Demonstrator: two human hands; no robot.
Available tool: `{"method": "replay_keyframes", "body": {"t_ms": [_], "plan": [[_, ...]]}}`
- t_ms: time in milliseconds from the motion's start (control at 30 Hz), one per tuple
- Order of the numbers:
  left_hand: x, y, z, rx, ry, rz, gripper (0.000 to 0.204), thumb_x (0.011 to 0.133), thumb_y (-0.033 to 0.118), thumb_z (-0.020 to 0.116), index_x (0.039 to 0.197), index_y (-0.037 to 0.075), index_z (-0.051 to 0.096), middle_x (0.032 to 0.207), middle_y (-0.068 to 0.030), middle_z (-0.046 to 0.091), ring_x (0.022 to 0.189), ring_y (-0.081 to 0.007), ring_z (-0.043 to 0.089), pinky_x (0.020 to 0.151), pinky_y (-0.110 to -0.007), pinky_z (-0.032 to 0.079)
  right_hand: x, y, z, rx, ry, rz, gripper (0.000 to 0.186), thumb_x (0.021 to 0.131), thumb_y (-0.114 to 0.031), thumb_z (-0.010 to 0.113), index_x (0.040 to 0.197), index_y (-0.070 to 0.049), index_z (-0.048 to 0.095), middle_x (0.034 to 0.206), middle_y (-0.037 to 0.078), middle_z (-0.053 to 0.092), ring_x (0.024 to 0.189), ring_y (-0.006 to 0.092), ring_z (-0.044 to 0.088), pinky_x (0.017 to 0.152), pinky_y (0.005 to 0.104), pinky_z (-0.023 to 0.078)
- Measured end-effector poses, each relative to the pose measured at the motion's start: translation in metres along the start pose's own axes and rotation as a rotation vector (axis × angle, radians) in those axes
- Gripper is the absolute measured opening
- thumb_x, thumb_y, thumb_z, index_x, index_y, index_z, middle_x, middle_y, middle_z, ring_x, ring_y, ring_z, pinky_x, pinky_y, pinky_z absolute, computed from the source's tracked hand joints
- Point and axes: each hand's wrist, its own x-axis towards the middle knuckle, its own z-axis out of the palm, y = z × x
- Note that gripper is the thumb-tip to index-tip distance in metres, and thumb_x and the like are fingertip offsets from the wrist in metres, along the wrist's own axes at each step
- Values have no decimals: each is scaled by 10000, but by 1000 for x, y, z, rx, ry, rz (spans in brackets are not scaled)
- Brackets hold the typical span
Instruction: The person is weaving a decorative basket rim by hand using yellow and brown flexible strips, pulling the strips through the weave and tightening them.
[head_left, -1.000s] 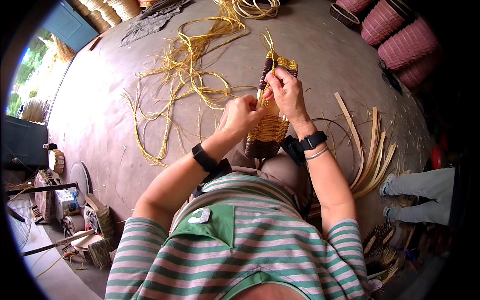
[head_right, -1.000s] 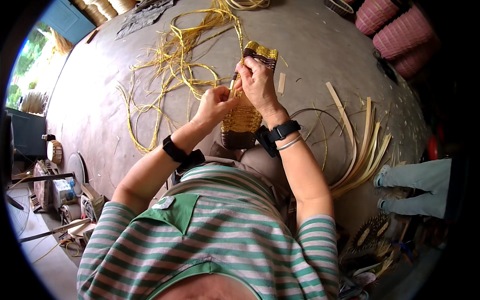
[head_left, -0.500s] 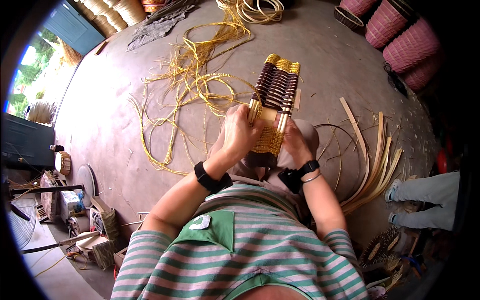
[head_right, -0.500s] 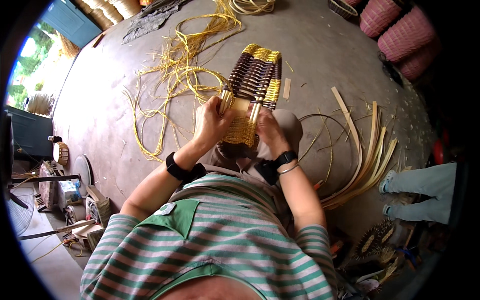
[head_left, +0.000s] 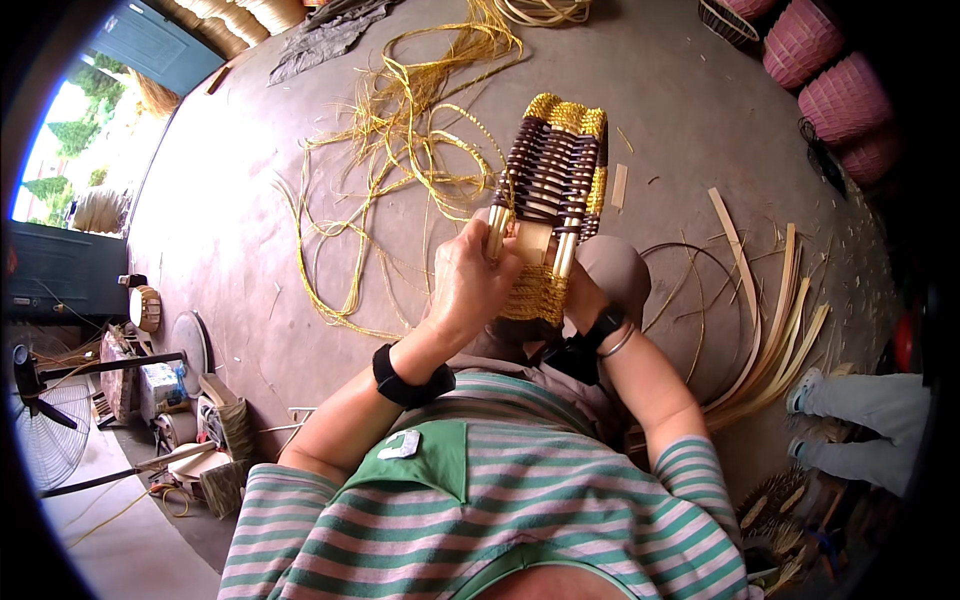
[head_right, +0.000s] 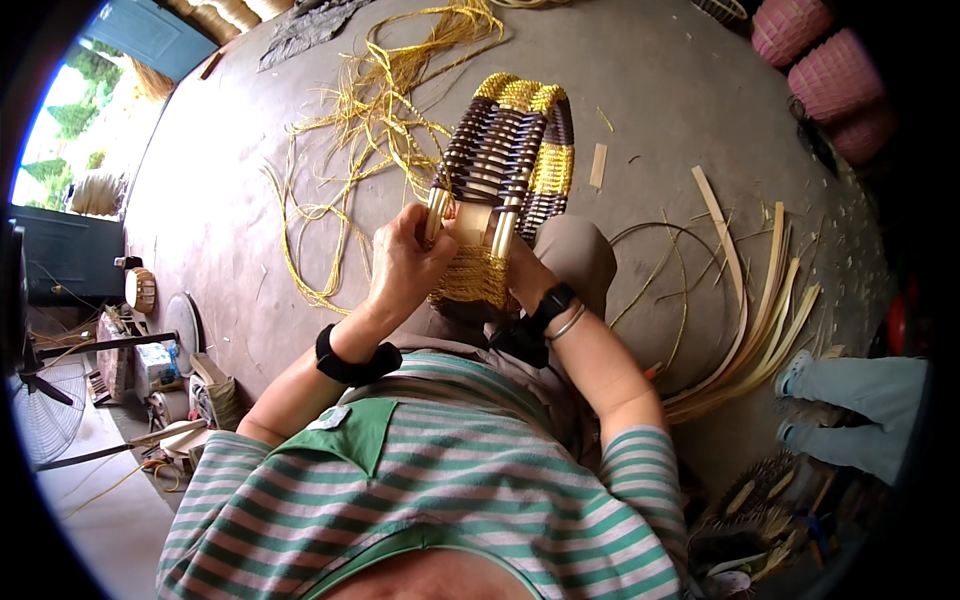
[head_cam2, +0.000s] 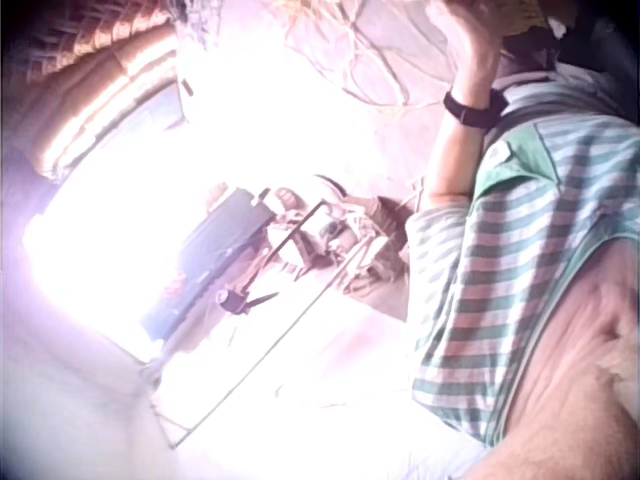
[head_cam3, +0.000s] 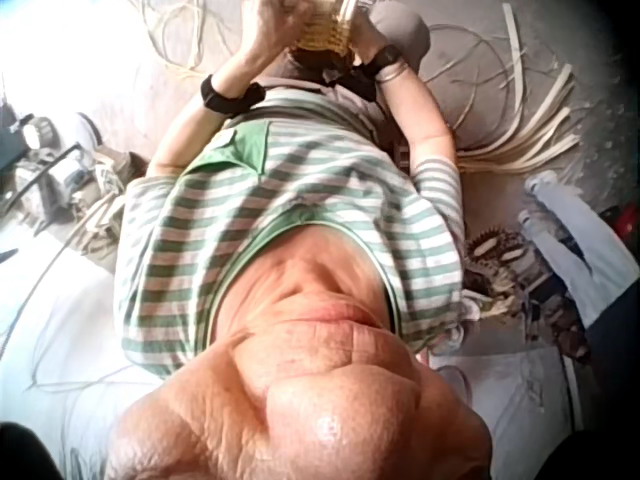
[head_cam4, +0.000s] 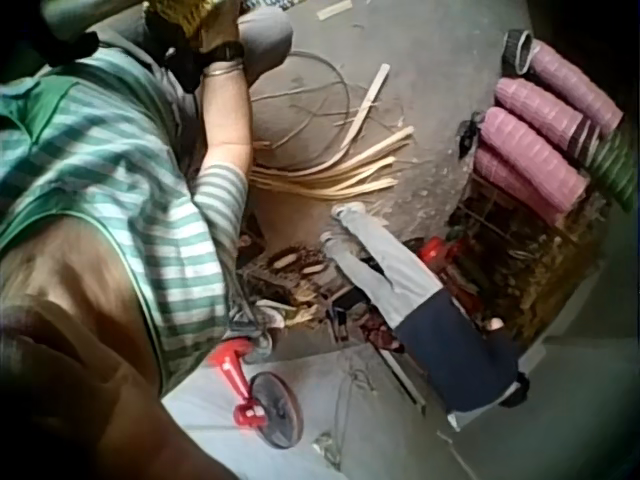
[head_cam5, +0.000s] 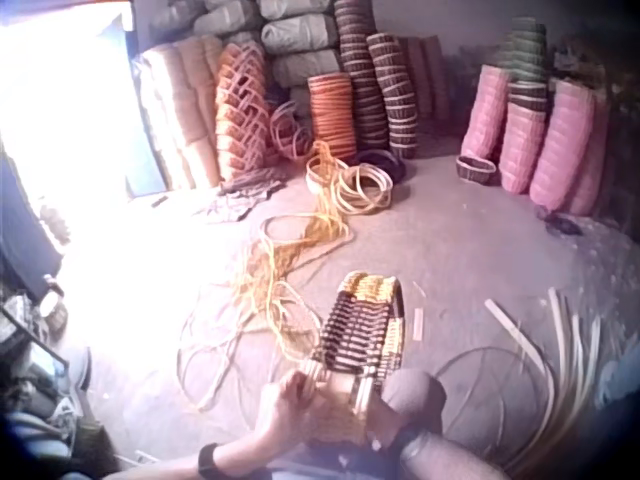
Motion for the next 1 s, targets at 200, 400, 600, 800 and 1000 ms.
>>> {"method": "replay_keyframes", "body": {"t_ms": [200,400,600,800,1000], "plan": [[-1,1,-3,45,-26,-39,202,758,125,612,706,-29,492,526,-124,424,459,-186,392,463,-338,367,25,2,-29,-113,-124,38,259,914,-190,570,1123,-41,538,1026,-2,575,919,93,575,813,248,490],[-1,8,-7,15,-49,-58,194,788,124,609,736,-37,514,541,-97,433,491,-136,391,469,-318,371,39,17,-53,-10,-91,169,200,929,-210,546,1058,-57,554,937,-26,565,866,75,561,771,222,481],[-14,-19,-11,-357,-249,-305,196,943,150,506,972,-20,600,823,-22,614,760,-101,569,697,-244,461,29,11,-44,-55,-83,176,207,932,-208,535,1060,-47,555,944,-5,576,860,97,577,771,243,496],[-7,-12,-27,-943,-423,-829,298,954,184,443,1166,0,542,1088,-74,625,966,-175,603,876,-300,465,21,8,-38,-88,-76,167,214,934,-206,523,1063,-38,556,951,16,587,854,119,594,772,264,510],[1,-27,-25,-1361,-789,-833,316,937,219,468,1155,9,560,1106,-92,624,1030,-204,578,959,-359,422,21,-2,-27,-161,-43,110,222,936,-205,512,1065,-29,557,958,37,598,848,141,610,773,285,524]]}}
